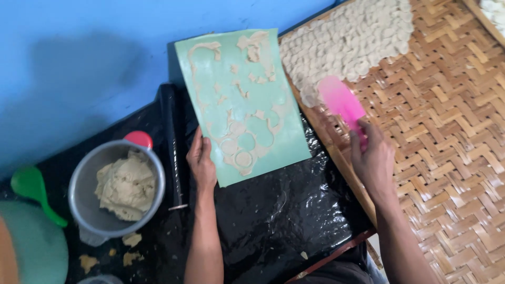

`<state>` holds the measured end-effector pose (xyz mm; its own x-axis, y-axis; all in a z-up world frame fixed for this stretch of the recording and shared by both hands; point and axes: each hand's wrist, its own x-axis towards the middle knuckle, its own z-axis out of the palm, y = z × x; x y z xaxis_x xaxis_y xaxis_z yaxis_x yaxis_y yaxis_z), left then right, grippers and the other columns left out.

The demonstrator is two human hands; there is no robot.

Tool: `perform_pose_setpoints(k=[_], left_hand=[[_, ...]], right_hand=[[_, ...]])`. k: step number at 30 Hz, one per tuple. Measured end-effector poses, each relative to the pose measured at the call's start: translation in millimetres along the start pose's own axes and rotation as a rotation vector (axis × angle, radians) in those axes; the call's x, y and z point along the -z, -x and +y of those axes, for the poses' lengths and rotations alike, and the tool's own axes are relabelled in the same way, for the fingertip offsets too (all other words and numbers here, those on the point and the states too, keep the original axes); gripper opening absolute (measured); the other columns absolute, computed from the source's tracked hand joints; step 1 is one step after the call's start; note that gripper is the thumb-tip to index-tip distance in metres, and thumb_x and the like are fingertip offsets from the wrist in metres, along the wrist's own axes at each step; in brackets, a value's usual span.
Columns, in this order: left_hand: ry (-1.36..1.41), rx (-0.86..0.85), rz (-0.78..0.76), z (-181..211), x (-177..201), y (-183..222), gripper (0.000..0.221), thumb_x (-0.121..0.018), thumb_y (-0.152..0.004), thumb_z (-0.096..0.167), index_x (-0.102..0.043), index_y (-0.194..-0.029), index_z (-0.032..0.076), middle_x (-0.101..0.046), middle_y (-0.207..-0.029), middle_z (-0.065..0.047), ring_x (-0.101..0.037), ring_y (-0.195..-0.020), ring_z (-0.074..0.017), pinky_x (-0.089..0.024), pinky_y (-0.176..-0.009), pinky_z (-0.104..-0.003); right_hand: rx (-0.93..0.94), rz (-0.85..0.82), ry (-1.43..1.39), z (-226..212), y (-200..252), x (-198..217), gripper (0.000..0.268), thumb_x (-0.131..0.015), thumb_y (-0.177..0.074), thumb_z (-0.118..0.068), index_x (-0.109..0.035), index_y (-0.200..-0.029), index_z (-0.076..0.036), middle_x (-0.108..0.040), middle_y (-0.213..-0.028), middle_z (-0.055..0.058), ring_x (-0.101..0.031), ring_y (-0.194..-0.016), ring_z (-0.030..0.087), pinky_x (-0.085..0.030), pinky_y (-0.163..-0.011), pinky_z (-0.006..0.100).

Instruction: Shaping and rolling out dough into small circular pieces using a template and a roller.

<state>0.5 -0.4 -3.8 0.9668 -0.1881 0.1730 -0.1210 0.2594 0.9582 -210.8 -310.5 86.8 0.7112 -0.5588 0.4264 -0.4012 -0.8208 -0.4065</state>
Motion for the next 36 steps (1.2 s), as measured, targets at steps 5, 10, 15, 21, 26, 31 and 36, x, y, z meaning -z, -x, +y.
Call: perform_pose_setpoints(k=[5, 10, 15, 21, 26, 31, 36], left_hand=[[-0.060, -0.029, 0.034, -11.5, 5.9, -1.3, 0.043, -0.054, -0.108, 0.012, -0.053, -0.148, -0.005, -0.064, -0.143, -0.013, -0.059, -0.128, -0.0167, -0.044, -0.109, -0.030], [-0.037, -0.025, 0.014, -1.5, 1.4, 0.2, 0.043, -0.052, -0.109, 0.013, -0.052, -0.149, -0.004, -0.064, -0.143, -0.012, -0.059, -0.129, -0.0161, -0.044, -0.108, -0.029], [-0.055, -0.035, 0.011, -4.1, 2.5, -0.6, 0.043, -0.053, -0.109, 0.014, -0.053, -0.149, -0.004, -0.065, -0.142, -0.012, -0.060, -0.129, -0.0165, -0.044, -0.109, -0.029], [-0.059, -0.013, 0.015, -0.1, 1.1, 0.0, 0.044, -0.053, -0.109, 0.015, -0.052, -0.149, -0.003, -0.063, -0.144, -0.014, -0.060, -0.131, -0.0176, -0.045, -0.109, -0.030], [-0.078, -0.015, 0.007, 3.6, -0.3, 0.0, 0.044, -0.052, -0.109, 0.015, -0.052, -0.149, -0.003, -0.064, -0.143, -0.014, -0.060, -0.131, -0.0178, -0.045, -0.109, -0.030], [-0.090, -0.033, -0.012, 7.5, -1.9, 1.3, 0.043, -0.051, -0.110, 0.014, -0.052, -0.150, -0.002, -0.064, -0.143, -0.013, -0.061, -0.130, -0.0176, -0.046, -0.108, -0.030], [-0.087, -0.022, 0.015, 3.9, -1.2, 0.9, 0.043, -0.052, -0.109, 0.013, -0.053, -0.149, -0.003, -0.065, -0.142, -0.013, -0.061, -0.129, -0.0173, -0.045, -0.108, -0.030]], right_hand=[[-0.063, -0.330, -0.283, -65.0, 22.9, -8.3, 0.030, -0.068, -0.097, -0.021, -0.071, -0.120, -0.002, -0.075, -0.095, 0.018, -0.075, -0.072, 0.026, -0.059, -0.065, 0.039], [0.067, -0.392, -0.323, -88.0, 37.1, -22.0, 0.026, -0.070, -0.095, -0.019, -0.072, -0.114, -0.002, -0.075, -0.097, 0.018, -0.076, -0.076, 0.029, -0.059, -0.067, 0.039], [0.071, -0.356, -0.209, -93.5, 36.5, -32.8, 0.027, -0.067, -0.097, -0.022, -0.071, -0.116, -0.003, -0.072, -0.097, 0.018, -0.071, -0.077, 0.036, -0.056, -0.068, 0.045], [0.033, -0.364, -0.195, -102.4, 33.2, -39.1, 0.029, -0.066, -0.096, -0.024, -0.070, -0.116, -0.003, -0.072, -0.096, 0.017, -0.071, -0.074, 0.036, -0.055, -0.067, 0.046], [0.062, -0.372, -0.184, -101.4, 33.4, -37.0, 0.028, -0.067, -0.096, -0.024, -0.071, -0.115, -0.004, -0.072, -0.098, 0.016, -0.070, -0.076, 0.037, -0.055, -0.067, 0.047], [0.063, -0.359, -0.172, -99.3, 33.1, -35.5, 0.027, -0.067, -0.095, -0.026, -0.072, -0.114, -0.006, -0.072, -0.099, 0.014, -0.071, -0.077, 0.038, -0.056, -0.066, 0.048], [0.029, -0.263, -0.113, -105.3, 31.2, -32.4, 0.025, -0.066, -0.099, -0.023, -0.070, -0.115, -0.005, -0.071, -0.100, 0.016, -0.069, -0.074, 0.039, -0.054, -0.063, 0.049]])
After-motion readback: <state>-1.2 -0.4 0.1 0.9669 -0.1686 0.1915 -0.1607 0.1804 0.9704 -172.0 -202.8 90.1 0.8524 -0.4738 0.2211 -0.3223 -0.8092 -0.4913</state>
